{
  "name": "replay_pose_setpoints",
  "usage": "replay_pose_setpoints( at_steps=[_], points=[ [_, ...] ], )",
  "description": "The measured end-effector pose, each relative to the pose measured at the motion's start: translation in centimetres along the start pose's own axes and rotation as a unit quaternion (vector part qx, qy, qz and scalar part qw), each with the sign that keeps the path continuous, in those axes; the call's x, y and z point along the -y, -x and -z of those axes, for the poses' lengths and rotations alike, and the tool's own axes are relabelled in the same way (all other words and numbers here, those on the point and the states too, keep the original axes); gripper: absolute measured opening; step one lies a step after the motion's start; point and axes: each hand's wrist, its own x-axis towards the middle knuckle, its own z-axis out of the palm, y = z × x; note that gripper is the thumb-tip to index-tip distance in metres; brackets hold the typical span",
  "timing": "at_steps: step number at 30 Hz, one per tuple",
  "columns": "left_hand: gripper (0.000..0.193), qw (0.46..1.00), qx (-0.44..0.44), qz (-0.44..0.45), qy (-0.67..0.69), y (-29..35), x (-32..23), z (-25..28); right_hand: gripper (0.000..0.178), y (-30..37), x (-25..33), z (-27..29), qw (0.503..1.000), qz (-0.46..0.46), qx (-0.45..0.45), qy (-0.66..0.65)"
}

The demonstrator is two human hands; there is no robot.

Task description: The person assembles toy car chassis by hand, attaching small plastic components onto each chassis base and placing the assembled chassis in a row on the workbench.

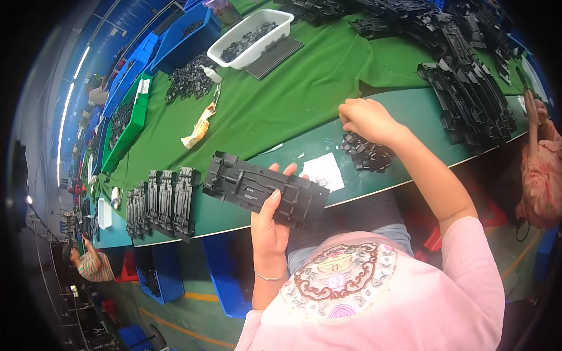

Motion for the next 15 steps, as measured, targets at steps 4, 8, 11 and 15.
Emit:
replay_pose_setpoints(
  at_steps=[4, 8, 11, 15],
  points=[
    [0.047, 1.0, -0.006, -0.002, 0.001, -0.1, -0.1, 0.0, 0.014, 0.0, 0.0, 0.1, 0.999, 0.023, -0.003, -0.025],
    [0.047, 1.0, -0.012, 0.0, 0.011, -0.2, -0.3, -0.1, 0.01, 0.5, 0.3, 0.0, 0.968, -0.068, -0.073, -0.231],
    [0.047, 1.0, -0.019, 0.002, -0.009, -0.3, -0.4, -0.2, 0.008, 0.9, 1.1, 0.4, 0.917, -0.102, -0.045, -0.383],
    [0.048, 0.996, 0.022, 0.037, -0.072, -0.1, -1.0, 0.0, 0.01, 1.5, 2.2, 1.2, 0.871, -0.1, 0.032, -0.48]
  ],
)
